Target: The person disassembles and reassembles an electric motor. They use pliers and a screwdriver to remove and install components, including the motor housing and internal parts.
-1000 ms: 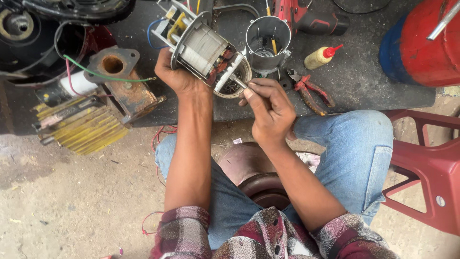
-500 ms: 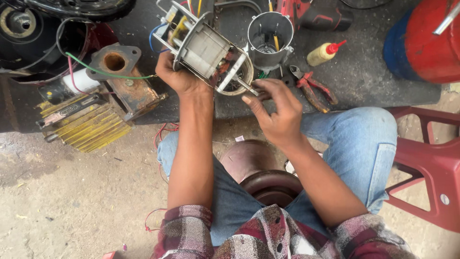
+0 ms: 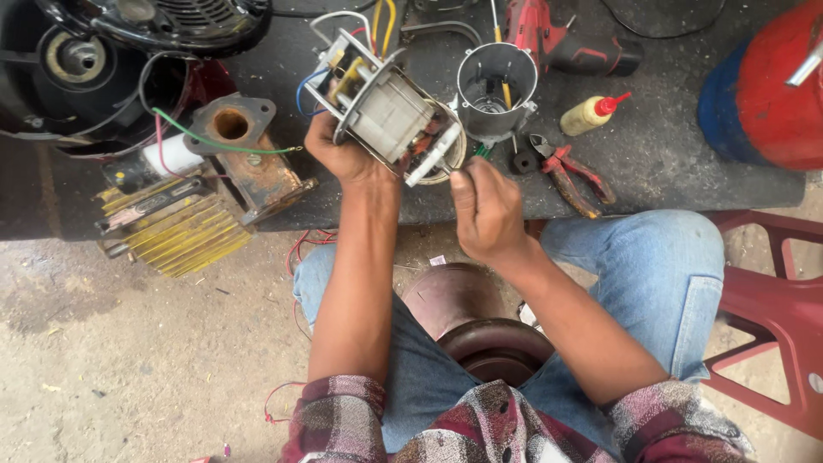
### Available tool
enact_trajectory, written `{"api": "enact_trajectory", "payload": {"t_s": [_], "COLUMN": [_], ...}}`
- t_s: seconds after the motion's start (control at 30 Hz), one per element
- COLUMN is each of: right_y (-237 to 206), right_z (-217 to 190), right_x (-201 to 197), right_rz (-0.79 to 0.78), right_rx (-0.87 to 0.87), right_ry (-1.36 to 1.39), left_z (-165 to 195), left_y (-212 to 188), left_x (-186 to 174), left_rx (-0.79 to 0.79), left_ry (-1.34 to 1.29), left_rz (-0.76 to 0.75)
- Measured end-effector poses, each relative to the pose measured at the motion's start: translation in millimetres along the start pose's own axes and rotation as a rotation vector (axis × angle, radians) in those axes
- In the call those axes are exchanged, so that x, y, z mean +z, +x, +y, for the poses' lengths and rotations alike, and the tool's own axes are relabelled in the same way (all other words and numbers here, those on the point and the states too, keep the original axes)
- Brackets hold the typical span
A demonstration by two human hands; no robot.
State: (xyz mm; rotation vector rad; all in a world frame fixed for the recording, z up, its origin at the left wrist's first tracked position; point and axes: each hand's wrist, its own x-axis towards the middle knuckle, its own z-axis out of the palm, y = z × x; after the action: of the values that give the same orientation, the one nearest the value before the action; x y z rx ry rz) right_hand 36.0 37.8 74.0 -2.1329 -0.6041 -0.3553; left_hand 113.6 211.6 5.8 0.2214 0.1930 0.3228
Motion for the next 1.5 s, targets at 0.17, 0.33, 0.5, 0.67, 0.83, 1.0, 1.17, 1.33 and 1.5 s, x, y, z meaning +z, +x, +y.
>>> {"api": "enact_trajectory", "payload": {"t_s": [0.17,0.33,0.5,0.67,0.83,1.0,1.17,1.33,1.5], "right_y": [-13,-6,9,9,7,20,35,34,35], "right_z": [-8,-7,-1,-12,-14,1,13,7,8], "right_x": [10,3,-18,-24,-25,-30,-25,-26,-48], "right_rz": [0.028,-0.065,-0.229,-0.189,0.003,-0.050,-0.130,-0.173,-0.308], "right_rx": [0.450,0.882,1.048,0.780,-0.017,-0.301,-0.398,0.368,0.949], "right_ry": [0.486,1.207,1.509,0.870,-0.129,-0.313,-0.379,0.140,0.886], "left_z": [-2,-3,-1,2,1,1,-6,-17,-26], "left_y": [-1,3,1,-3,3,5,0,2,-2], "left_x": [6,9,14,14,7,12,23,21,24], "left_rx": [0.017,0.047,0.012,-0.017,-0.068,-0.099,-0.322,-0.342,-0.152], "left_ry": [0.020,0.053,0.051,0.008,-0.060,-0.045,-0.048,-0.003,-0.084], "left_rz": [-0.061,-0.040,-0.069,-0.099,0.022,0.065,0.127,0.027,0.292]}}
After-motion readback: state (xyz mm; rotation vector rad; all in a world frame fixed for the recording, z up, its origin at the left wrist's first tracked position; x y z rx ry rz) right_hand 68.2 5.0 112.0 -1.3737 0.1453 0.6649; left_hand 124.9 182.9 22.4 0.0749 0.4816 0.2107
